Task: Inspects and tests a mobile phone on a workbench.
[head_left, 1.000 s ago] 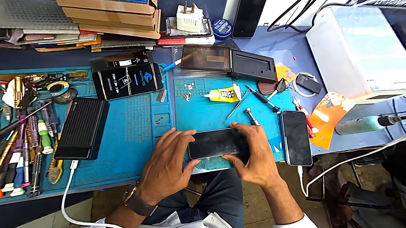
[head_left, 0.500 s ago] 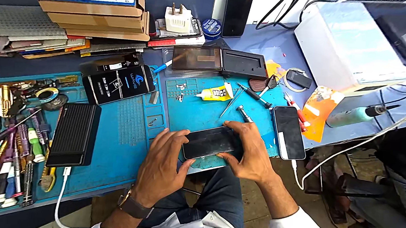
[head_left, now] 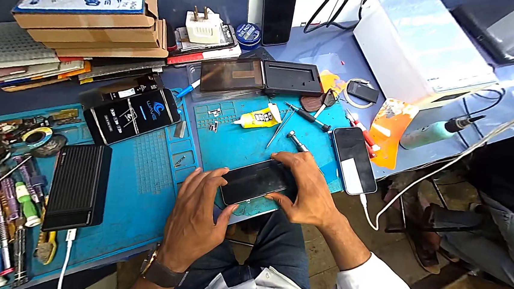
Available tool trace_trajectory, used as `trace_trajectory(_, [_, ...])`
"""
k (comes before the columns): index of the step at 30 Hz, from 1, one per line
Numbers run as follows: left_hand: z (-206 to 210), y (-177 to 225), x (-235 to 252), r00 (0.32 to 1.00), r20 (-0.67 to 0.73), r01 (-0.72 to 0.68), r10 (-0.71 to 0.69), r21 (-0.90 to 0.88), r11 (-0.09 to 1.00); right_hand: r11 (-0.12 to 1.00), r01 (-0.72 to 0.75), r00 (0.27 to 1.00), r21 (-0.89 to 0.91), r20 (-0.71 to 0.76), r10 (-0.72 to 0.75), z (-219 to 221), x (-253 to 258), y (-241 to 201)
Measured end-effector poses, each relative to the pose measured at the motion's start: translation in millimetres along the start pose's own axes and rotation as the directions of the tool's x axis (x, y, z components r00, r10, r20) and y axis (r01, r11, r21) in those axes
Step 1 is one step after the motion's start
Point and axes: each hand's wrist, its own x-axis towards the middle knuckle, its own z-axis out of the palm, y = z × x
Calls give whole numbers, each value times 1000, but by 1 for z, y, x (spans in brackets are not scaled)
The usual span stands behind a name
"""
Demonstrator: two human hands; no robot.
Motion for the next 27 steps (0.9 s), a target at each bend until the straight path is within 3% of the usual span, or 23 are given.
trace_trajectory(27, [0,0,-1,1000,4,8,-8,23,1000,1000,6,1000,-5,-9,-6,0,0,-1])
